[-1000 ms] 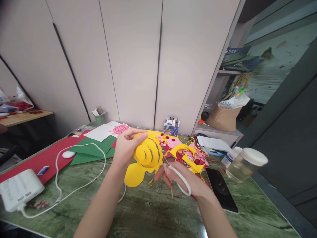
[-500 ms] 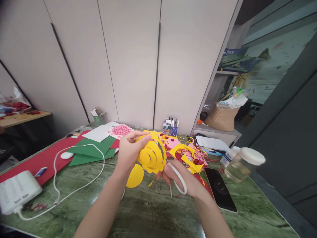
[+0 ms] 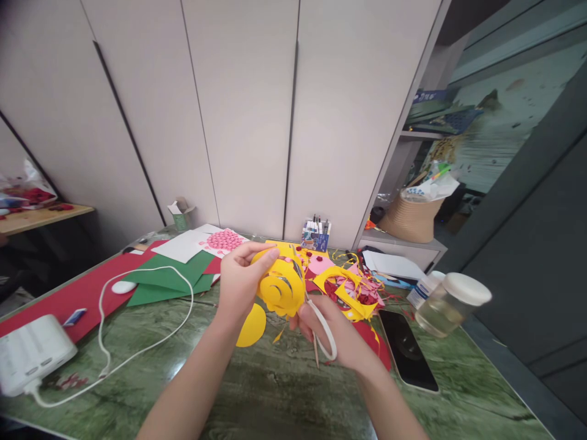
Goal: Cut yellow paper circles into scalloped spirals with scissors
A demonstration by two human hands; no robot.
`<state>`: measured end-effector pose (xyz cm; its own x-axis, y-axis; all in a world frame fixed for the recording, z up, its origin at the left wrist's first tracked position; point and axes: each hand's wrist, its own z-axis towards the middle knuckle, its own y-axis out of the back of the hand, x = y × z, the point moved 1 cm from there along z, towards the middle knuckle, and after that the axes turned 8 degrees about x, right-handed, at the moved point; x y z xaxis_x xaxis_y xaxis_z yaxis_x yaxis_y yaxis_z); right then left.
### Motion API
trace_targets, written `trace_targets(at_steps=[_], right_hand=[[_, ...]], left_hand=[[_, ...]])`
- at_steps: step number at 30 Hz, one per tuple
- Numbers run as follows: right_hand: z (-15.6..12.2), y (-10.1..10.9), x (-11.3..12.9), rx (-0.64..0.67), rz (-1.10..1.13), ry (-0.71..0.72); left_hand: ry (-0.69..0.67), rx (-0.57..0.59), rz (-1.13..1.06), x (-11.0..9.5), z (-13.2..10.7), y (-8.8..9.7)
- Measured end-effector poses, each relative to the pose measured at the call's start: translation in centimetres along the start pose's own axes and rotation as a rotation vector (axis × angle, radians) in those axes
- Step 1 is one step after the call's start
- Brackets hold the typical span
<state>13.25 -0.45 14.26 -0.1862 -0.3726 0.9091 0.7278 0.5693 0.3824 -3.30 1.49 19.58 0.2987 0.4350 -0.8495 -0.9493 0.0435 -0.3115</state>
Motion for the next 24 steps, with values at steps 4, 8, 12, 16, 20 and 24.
trace_targets(at_steps=[4, 8, 12, 16, 20, 24], right_hand=[[0.1, -0.1, -0.2, -0.003, 0.035, -0.025], [0.1, 0.0, -0.2, -0.012, 0.045, -0.046], [0.1, 0.0, 0.0, -0.003, 0.051, -0.050], [0.0, 0.1, 0.2, 0.001, 0.020, -0.054], [-0.1, 0.3, 0.6, 0.017, -0.023, -0.065], [-0.1, 0.4, 0.9, 0.052, -0.045, -0.080]], left_hand=[[0.004, -0.001, -0.001, 0.0, 0.0, 0.0], [0.002, -0.009, 0.005, 0.0, 0.0, 0.0], [0.016, 0.008, 0.006, -0.2, 0.1, 0.1], [0.033, 0.053, 0.022, -0.6, 0.3, 0.6], [0.058, 0.081, 0.057, -0.9, 0.4, 1.1], [0.065, 0.094, 0.118, -1.1, 0.5, 1.4]])
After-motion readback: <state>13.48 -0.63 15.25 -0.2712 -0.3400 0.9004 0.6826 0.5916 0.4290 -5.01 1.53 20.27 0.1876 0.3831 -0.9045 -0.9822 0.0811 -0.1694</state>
